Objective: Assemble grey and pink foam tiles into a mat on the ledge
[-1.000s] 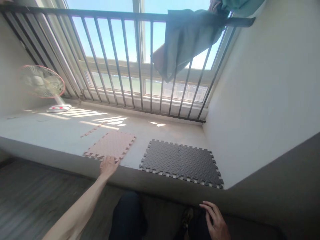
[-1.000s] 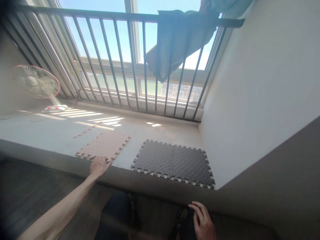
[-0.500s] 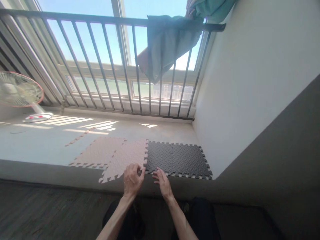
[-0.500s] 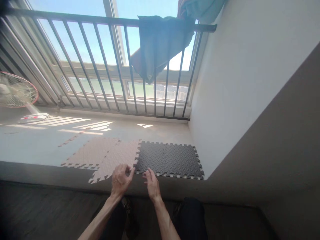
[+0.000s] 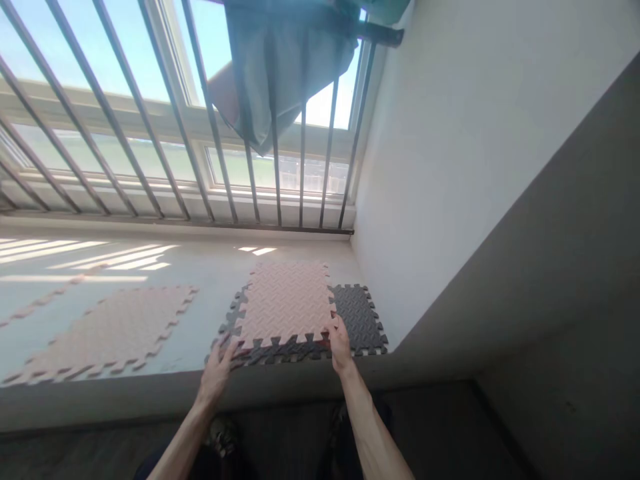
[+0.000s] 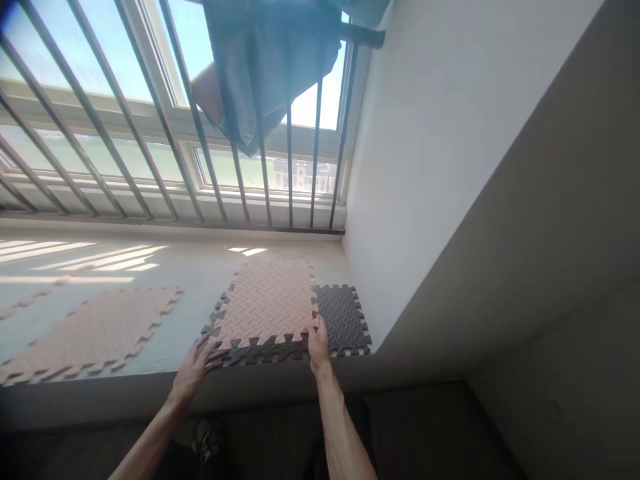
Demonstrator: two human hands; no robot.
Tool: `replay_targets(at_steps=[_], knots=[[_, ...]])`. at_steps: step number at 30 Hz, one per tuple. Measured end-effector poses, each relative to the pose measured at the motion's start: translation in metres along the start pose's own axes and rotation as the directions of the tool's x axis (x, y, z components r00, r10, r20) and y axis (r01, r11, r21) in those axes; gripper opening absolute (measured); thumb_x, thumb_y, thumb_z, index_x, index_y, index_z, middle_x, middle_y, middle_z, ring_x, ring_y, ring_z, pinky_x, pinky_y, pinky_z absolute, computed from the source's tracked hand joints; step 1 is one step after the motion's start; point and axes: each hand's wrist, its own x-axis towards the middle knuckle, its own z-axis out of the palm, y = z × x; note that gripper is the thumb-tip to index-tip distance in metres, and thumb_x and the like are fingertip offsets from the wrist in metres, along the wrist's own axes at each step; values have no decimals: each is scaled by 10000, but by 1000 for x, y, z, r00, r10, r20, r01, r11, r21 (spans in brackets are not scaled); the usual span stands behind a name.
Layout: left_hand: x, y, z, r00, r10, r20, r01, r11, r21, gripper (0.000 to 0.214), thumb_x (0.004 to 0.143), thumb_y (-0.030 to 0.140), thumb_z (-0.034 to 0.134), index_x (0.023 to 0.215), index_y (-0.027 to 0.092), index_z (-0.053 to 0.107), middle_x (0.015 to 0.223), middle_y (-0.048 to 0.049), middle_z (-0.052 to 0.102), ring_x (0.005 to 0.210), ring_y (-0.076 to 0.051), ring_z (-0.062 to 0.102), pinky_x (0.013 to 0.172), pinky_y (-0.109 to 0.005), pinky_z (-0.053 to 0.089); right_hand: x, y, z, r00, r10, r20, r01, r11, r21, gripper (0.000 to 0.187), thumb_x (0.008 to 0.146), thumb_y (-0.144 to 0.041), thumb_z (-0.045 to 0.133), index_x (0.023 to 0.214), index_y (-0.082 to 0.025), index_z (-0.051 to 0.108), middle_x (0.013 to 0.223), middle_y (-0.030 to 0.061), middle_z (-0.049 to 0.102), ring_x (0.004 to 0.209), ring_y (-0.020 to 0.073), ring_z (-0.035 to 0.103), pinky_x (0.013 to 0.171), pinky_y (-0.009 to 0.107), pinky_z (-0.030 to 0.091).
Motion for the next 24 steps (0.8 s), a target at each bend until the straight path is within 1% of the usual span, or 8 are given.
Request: replay_targets(at_steps=[3,6,9,14,17,19,21,24], knots=[[13,0,39,980,-34,196,79,970,-231,649,965,412,702,1548,248,467,1293,-151,741,965,-265,823,821,-432,704,28,-8,-28,999,36,-15,-36,999,40,620,773,-439,712,1341,-227,583,867,-35,697,771,173,670,719,303,610],[22,0,88,982,1,190,54,957,-286,728,919,302,791,1548,252,428,1201,-123,782,926,-237,831,793,-384,711,59,-9,-52,1000,9,-29,-9,1000,5,599,764,-422,714,1316,-221,601,914,-16,704,840,179,681,751,306,623],[40,1,135,987,32,157,21,947,-321,767,903,244,808,1544,230,388,1158,-125,792,931,-230,833,799,-365,704,95,-8,-74,998,-8,-57,4,997,-74,662,787,-463,698,1391,-225,572,969,16,692,856,204,690,669,320,634],[94,8,206,984,110,142,-56,939,-339,728,916,226,766,1520,197,361,1173,-142,782,901,-217,828,798,-361,689,168,-10,-98,974,-119,-193,75,973,-219,799,786,-406,662,1533,-194,477,1288,144,665,909,228,727,670,367,668],[131,15,242,979,140,146,-94,954,-285,729,913,223,751,1523,174,354,1208,-159,765,875,-204,815,780,-356,671,205,-18,-106,956,-225,-187,154,931,-331,754,831,-359,606,1545,-163,463,1413,194,623,953,223,742,713,353,675],[154,18,260,975,154,163,-119,972,-205,725,915,241,746,1527,156,367,1217,-170,758,897,-201,800,808,-362,655,224,-25,-111,942,-285,-175,184,879,-440,701,895,-346,556,1556,-137,450,1410,208,643,949,226,747,747,361,674],[173,20,271,965,198,171,-190,980,-62,709,902,276,764,1509,141,424,1210,-172,762,969,-214,780,892,-378,629,235,-32,-115,931,-332,-151,183,784,-594,627,949,-308,513,1542,-108,476,1393,218,675,1015,252,745,896,414,661],[188,20,276,924,312,221,-369,880,298,627,863,349,807,1407,135,578,1244,-177,756,1146,-272,720,1041,-410,545,240,-36,-117,938,-345,-40,154,517,-842,538,994,-219,457,1504,-63,533,1432,246,665,1281,307,664,1181,475,505]])
